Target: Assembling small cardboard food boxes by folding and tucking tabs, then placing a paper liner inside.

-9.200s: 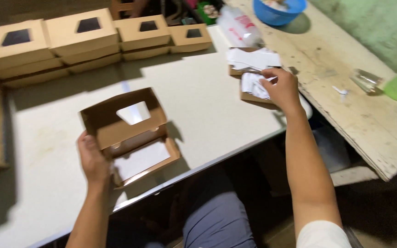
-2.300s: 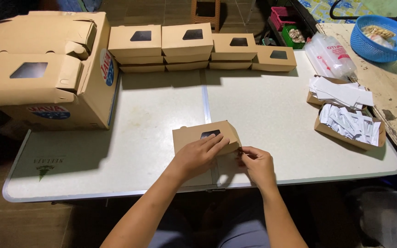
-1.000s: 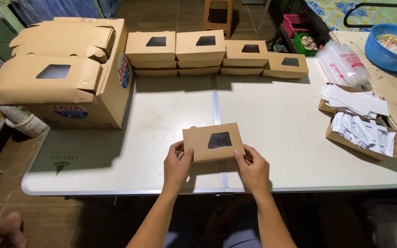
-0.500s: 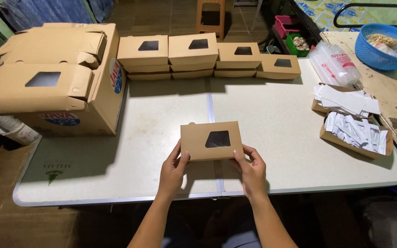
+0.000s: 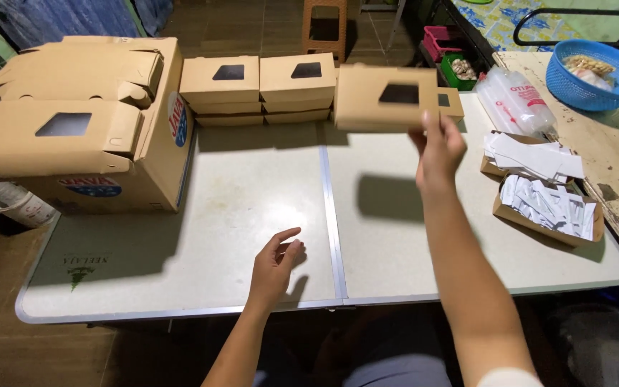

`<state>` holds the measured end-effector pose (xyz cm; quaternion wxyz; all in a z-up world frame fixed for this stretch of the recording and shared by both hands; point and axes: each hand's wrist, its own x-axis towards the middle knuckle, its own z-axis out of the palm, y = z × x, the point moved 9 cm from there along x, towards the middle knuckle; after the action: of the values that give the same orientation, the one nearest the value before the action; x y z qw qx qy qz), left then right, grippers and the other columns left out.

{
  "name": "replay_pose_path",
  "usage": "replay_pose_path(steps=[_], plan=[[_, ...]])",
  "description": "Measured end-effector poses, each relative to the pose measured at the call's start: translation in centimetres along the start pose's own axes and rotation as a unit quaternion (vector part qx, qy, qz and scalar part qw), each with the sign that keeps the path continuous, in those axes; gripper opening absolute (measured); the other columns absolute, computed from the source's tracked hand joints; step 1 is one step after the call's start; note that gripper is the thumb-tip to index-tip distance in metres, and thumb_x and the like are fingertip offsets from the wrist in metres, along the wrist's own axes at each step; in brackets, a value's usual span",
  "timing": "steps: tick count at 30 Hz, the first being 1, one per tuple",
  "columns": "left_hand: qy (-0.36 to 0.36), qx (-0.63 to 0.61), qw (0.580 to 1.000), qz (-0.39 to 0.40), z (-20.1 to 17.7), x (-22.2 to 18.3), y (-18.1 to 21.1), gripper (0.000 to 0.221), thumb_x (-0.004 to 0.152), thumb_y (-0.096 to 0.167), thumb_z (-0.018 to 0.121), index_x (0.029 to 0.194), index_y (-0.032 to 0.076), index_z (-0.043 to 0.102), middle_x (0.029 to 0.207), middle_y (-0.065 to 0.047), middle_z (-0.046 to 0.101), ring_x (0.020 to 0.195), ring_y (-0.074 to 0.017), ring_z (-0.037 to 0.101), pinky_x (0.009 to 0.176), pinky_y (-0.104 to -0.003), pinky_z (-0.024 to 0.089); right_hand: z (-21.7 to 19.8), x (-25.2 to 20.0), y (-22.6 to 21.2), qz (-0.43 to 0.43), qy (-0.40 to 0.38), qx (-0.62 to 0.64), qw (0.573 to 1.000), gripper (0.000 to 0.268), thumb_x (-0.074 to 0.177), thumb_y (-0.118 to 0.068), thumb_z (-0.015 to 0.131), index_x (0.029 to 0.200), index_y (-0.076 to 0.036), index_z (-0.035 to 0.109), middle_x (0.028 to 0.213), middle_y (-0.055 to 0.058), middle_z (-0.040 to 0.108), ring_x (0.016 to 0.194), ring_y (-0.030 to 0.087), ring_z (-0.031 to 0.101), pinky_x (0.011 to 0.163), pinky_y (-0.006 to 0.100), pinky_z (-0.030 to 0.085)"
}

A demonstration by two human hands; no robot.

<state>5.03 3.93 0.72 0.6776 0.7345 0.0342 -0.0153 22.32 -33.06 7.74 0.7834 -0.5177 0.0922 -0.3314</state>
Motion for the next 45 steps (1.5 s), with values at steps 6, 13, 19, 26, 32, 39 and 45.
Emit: replay_pose_path(steps=[6,13,19,26,32,39,45], plan=[[-0.010,0.051,0.999,-0.003,0.3,0.2,-0.3,0.029,0.100,0.027,0.062,0.125,0.017,0.073,0.124,-0.004,0.074,0.111,-0.0227,0.073,0.097,-0.036,0.058,1.3,12.1,5.1,-0.036,0.113,-0.058,0.991,0.035,0.077,-0.023,0.087,0.104,-0.010,0.070,0.092,0.007,0.070,0.075,0.022,0.076,0.066,0.036,0.073],[-0.010,0.045,0.999,0.001,0.2,-0.3,0.9,0.029,0.102,0.023,0.059,0.124,0.012,0.072,0.122,-0.010,0.074,0.110,-0.0265,0.072,0.098,-0.040,0.056,2.4,15.4,9.2,0.032,0.151,-0.054,0.986,0.031,0.077,-0.016,0.087,0.101,-0.002,0.074,0.100,0.022,0.070,0.093,0.042,0.076,0.074,0.053,0.071],[-0.016,0.054,0.998,0.011,0.4,0.0,1.1,0.027,0.101,0.024,0.060,0.122,0.012,0.073,0.119,-0.011,0.075,0.108,-0.0269,0.072,0.096,-0.040,0.057,4.9,15.8,10.3,0.047,0.114,-0.073,0.990,0.040,0.082,-0.020,0.089,0.110,0.000,0.070,0.114,0.031,0.061,0.105,0.052,0.070,0.080,0.055,0.068],[-0.021,0.055,0.998,-0.007,0.4,-0.3,1.3,0.027,0.101,0.024,0.059,0.121,0.012,0.073,0.117,-0.011,0.075,0.108,-0.0273,0.072,0.097,-0.040,0.056,3.9,17.8,11.1,-0.035,0.097,-0.382,0.919,0.028,0.083,-0.043,0.084,0.100,-0.022,0.076,0.095,0.001,0.075,0.092,0.022,0.075,0.073,0.035,0.066],[-0.024,0.059,0.998,0.001,0.4,-0.2,1.4,0.026,0.101,0.024,0.060,0.119,0.013,0.074,0.116,-0.011,0.076,0.106,-0.0269,0.073,0.096,-0.040,0.057,4.2,17.2,9.9,-0.133,0.086,-0.444,0.882,0.038,0.090,-0.043,0.080,0.111,-0.013,0.069,0.100,0.009,0.069,0.101,0.030,0.069,0.087,0.047,0.057],[-0.018,0.047,0.998,0.030,0.3,-0.1,1.4,0.024,0.100,0.023,0.061,0.117,0.011,0.074,0.112,-0.012,0.077,0.103,-0.0277,0.074,0.092,-0.040,0.058,9.7,2.9,2.3,-0.316,-0.067,-0.354,0.878,0.019,0.102,-0.017,0.060,0.113,-0.002,0.064,0.099,0.021,0.067,0.095,0.043,0.067,0.085,0.052,0.052],[-0.007,0.003,0.999,0.034,0.1,0.0,0.2,0.021,0.099,0.019,0.063,0.115,0.011,0.074,0.107,-0.010,0.077,0.097,-0.0244,0.074,0.088,-0.038,0.059,10.6,-12.6,13.3,-0.127,-0.425,-0.429,0.787,0.039,0.085,-0.023,0.078,0.122,-0.013,0.071,0.104,0.015,0.075,0.087,0.033,0.073,0.075,0.043,0.059]])
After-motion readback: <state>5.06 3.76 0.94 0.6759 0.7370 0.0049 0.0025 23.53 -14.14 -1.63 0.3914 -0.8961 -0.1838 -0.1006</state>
